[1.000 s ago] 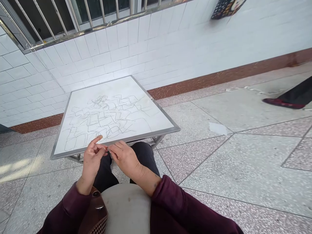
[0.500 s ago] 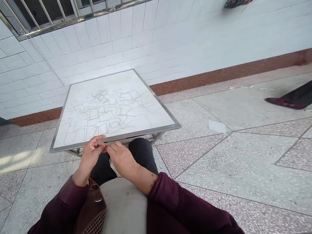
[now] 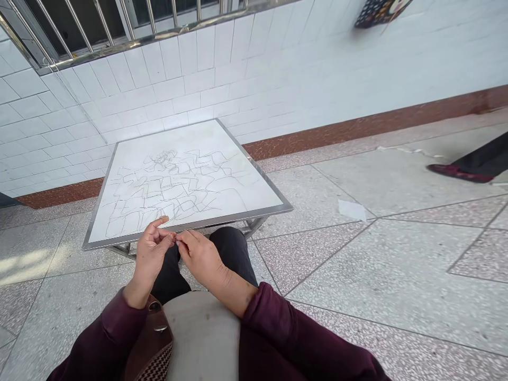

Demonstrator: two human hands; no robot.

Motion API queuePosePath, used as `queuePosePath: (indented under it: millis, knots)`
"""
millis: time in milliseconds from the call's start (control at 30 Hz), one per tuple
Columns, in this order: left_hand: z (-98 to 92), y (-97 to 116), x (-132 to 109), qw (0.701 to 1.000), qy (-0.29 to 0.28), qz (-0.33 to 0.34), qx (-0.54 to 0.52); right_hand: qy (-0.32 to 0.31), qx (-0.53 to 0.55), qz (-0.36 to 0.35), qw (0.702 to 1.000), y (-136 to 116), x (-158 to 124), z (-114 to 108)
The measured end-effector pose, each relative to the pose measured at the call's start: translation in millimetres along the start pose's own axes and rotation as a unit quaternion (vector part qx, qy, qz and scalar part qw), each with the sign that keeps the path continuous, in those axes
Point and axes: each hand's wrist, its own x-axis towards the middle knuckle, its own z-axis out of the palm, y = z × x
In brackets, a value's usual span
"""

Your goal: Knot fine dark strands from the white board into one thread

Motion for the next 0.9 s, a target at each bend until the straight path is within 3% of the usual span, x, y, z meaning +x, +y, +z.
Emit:
queuePosePath:
  millis: [367,700,800,900]
  knots:
    - [9.0,3.4,-7.2,0.998,0.045,0.030,-0.016,0.026,-0.002,0.026,0.999,-5.2,1.5,5.1]
    - [-1.5,-12.0,3.9,0.999,-0.013,0.007,0.034,-0.015,-0.038,-0.002,0.999,8.6,-2.5,8.7]
    - [-10.6,-8.5,11.2,1.000,0.014,-0.027,-0.005,0.022,-0.029,-0.017,0.999,13.1,-2.2,-8.7]
    - [-24.8,0.4,17.3,0.996,0.044,-0.062,-0.039,0.101,0.016,0.027,0.994,19.7,-3.9,-26.9]
